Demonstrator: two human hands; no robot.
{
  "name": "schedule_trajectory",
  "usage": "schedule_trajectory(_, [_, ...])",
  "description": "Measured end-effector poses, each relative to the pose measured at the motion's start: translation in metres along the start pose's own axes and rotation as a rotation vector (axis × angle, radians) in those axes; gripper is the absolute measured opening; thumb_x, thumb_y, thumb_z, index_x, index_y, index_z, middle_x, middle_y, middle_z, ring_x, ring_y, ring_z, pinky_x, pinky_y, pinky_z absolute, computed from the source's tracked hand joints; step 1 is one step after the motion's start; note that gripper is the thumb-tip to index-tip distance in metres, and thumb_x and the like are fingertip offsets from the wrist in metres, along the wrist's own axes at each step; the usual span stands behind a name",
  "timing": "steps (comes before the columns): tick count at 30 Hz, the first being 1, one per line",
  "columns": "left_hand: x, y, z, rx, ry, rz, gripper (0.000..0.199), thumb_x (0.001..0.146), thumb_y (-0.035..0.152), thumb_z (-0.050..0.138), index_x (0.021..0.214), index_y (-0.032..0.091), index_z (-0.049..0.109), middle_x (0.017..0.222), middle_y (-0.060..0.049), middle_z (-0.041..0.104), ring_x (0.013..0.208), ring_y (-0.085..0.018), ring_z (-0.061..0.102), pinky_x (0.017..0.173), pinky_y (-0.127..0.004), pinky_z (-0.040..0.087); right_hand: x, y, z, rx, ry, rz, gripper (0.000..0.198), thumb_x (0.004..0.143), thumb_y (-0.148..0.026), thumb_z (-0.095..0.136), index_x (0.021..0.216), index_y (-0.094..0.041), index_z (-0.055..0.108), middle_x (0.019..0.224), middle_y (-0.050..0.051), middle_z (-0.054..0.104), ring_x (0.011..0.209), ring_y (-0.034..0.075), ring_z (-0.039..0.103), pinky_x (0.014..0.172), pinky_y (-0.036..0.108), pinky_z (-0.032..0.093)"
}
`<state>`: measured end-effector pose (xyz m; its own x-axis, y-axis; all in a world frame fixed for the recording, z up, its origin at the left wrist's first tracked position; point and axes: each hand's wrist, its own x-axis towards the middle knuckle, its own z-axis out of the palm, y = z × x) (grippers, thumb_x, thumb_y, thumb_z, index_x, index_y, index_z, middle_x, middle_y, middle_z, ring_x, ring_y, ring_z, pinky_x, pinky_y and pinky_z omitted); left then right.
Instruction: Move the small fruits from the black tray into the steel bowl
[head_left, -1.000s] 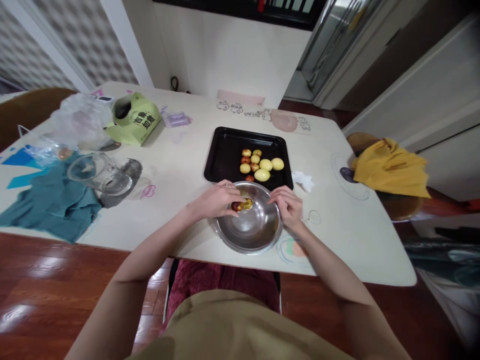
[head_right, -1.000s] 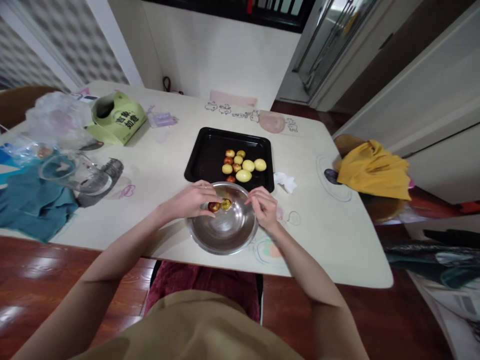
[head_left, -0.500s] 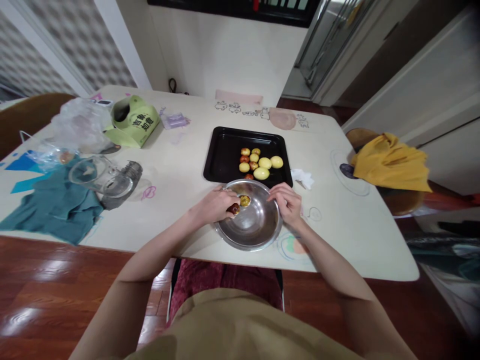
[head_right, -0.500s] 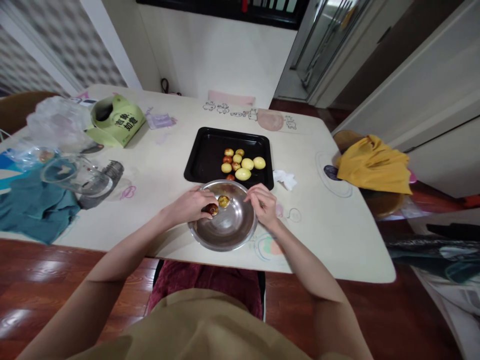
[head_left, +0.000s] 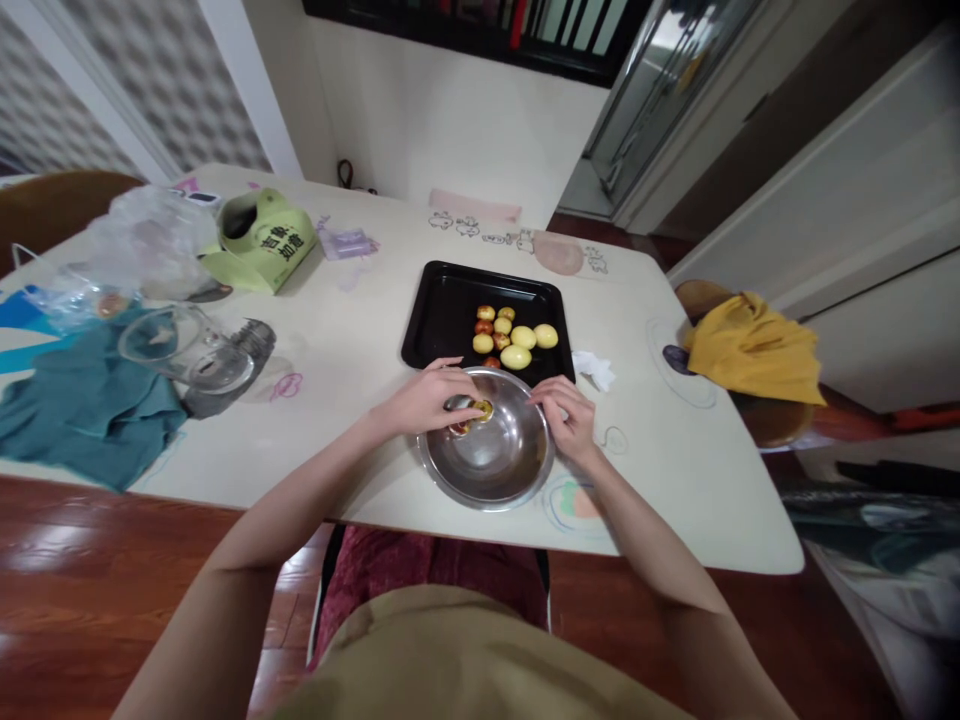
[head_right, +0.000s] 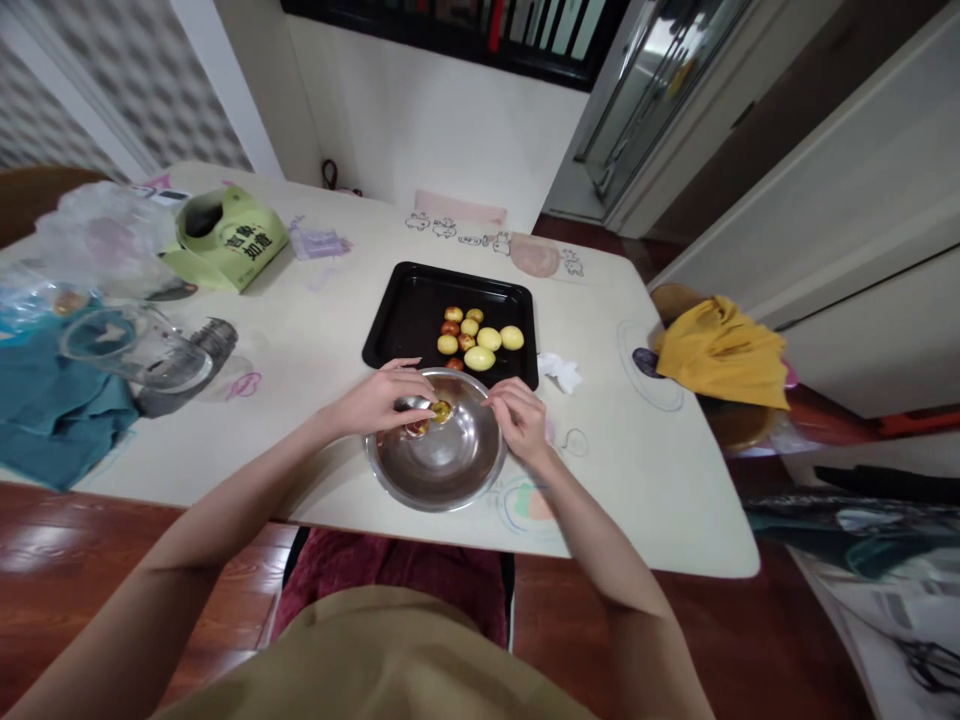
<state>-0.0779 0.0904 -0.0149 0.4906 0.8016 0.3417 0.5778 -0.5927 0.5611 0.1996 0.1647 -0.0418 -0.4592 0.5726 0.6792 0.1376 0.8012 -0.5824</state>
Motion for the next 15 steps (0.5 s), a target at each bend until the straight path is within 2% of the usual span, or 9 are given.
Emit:
schedule_trajectory(3, [0.002, -0.006, 0.003, -0.158, 0.107, 0.011, 0.026, 0.106, 0.04, 0.06, 0.105, 0.022, 0.079, 0.107, -0.005, 0.082, 0.103, -0.019, 0.076, 0.125, -0.051, 0.042, 0.012, 0.011, -0.004, -0.089, 0.018, 0.027, 0.031, 0.108, -0.034, 0.055, 0.088, -0.024, 0.077, 0.085, 0.006, 0.075, 0.084, 0.024, 0.069, 0.078, 0.042, 0.056])
schedule_trajectory(5, [0.002, -0.009, 0.006, -0.256, 0.177, 0.006, 0.03, 0.106, 0.041, 0.06, 0.1, 0.02, 0.08, 0.104, -0.006, 0.083, 0.099, -0.019, 0.077, 0.123, -0.051, 0.046, 0.026, 0.022, -0.005, -0.143, -0.021, 0.03, 0.024, 0.107, -0.034, 0.057, 0.096, -0.025, 0.077, 0.092, 0.007, 0.076, 0.091, 0.024, 0.069, 0.083, 0.043, 0.057])
schedule_trajectory(10, [-0.001, -0.015, 0.014, -0.456, 0.318, -0.008, 0.039, 0.107, 0.044, 0.057, 0.094, 0.016, 0.08, 0.097, -0.009, 0.082, 0.097, -0.02, 0.077, 0.119, -0.049, 0.052, 0.068, 0.047, 0.005, -0.157, -0.319, -0.068, 0.026, 0.109, -0.034, 0.054, 0.111, -0.026, 0.079, 0.111, 0.01, 0.077, 0.107, 0.027, 0.068, 0.095, 0.047, 0.055])
schedule_trajectory(15, [-0.003, -0.014, 0.016, -0.536, 0.317, -0.053, 0.047, 0.108, 0.05, 0.053, 0.092, 0.015, 0.08, 0.097, -0.011, 0.082, 0.1, -0.022, 0.077, 0.117, -0.049, 0.053, 0.087, 0.059, 0.025, -0.214, -0.522, -0.127, 0.027, 0.109, -0.038, 0.055, 0.112, -0.026, 0.08, 0.111, 0.009, 0.079, 0.106, 0.027, 0.068, 0.095, 0.046, 0.052])
